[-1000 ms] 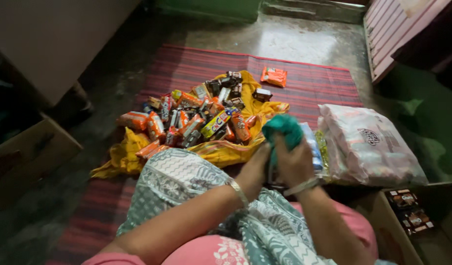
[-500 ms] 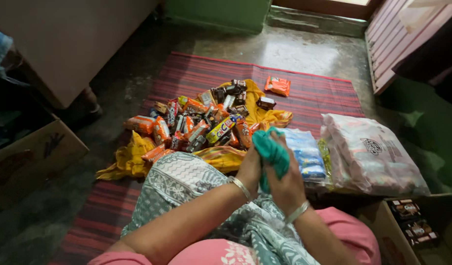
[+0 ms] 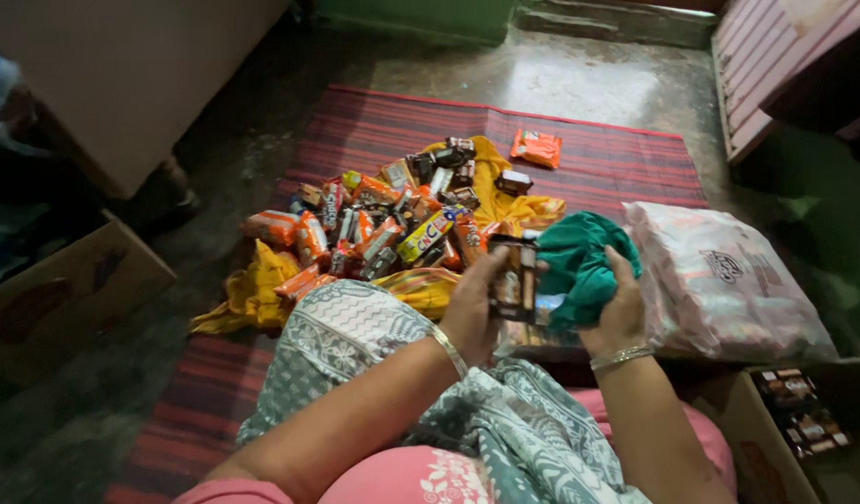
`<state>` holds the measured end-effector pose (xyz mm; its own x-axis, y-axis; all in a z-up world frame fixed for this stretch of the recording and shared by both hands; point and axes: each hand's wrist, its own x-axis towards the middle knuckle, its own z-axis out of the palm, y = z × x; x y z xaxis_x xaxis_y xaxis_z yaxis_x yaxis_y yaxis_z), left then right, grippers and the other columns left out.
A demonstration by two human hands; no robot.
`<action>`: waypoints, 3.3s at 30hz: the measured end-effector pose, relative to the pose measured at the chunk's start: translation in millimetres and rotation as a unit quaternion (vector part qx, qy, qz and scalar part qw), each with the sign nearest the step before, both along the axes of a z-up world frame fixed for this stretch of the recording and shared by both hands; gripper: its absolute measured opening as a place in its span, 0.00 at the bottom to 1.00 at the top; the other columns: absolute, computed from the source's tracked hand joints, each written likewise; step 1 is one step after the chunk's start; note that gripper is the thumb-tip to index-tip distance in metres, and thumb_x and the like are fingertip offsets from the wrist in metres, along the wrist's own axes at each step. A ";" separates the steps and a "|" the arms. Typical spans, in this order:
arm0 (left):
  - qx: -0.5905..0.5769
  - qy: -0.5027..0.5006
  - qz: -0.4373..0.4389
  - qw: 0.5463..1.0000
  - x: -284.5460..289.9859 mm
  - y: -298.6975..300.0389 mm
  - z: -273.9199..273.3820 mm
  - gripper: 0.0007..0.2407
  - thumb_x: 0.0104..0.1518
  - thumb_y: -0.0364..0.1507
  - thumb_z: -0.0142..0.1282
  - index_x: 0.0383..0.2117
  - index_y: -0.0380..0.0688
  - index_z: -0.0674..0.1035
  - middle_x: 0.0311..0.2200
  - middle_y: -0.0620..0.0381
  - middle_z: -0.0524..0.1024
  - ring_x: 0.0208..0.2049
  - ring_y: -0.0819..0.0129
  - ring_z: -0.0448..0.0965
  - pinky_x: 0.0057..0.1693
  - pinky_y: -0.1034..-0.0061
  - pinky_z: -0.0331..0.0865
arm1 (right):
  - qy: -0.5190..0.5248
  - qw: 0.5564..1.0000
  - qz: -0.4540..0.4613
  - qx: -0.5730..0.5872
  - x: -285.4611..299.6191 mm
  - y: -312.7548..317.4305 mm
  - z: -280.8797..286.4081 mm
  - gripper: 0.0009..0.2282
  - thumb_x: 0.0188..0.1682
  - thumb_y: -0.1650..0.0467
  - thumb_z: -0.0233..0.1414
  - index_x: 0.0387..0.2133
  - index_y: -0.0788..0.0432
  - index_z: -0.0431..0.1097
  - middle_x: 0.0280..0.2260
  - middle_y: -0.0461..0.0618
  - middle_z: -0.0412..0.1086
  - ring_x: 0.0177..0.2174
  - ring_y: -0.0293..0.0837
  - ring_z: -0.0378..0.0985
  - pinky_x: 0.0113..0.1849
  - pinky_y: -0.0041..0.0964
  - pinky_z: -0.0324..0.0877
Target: The person wipes snack packets with a cloth and places them into a cardboard box.
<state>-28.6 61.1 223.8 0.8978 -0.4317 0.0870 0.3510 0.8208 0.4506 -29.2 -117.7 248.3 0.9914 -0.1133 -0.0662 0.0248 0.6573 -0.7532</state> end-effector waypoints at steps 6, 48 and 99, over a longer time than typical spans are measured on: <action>0.232 -0.084 0.265 0.932 15.8 -33.3 -33.4 0.13 0.67 0.35 0.57 0.49 0.39 0.73 0.47 0.50 0.70 0.45 0.69 0.73 0.52 0.73 0.71 | 0.084 0.987 0.129 0.045 -21.8 35.0 2.3 0.20 0.53 0.56 0.47 0.51 0.55 0.71 0.43 0.49 0.77 0.39 0.46 0.81 0.41 0.45 0.78; 0.166 -0.024 0.022 0.986 -17.7 -38.9 -4.6 0.22 0.66 0.47 0.41 0.51 0.43 0.76 0.46 0.53 0.79 0.48 0.62 0.77 0.57 0.66 0.71 | 0.070 0.987 0.025 -0.140 -61.1 10.4 -93.9 0.19 0.59 0.61 0.45 0.54 0.61 0.72 0.35 0.47 0.75 0.35 0.37 0.77 0.41 0.35 0.73; 0.407 -0.341 -0.347 0.773 21.2 -351.2 -18.4 0.20 0.56 0.21 0.53 0.57 0.40 0.73 0.42 0.59 0.78 0.43 0.76 0.78 0.50 0.80 0.74 | 0.406 0.681 0.007 -0.610 -219.8 -491.4 -440.6 0.19 0.42 0.61 0.59 0.41 0.62 0.79 0.39 0.63 0.79 0.37 0.55 0.82 0.43 0.49 0.75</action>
<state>-7.3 -290.0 205.5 0.2911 -0.9497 -0.1154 0.0327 -0.1107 0.9933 -249.0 -609.1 -192.3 0.6850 -0.5662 -0.4585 -0.7255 -0.4727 -0.5001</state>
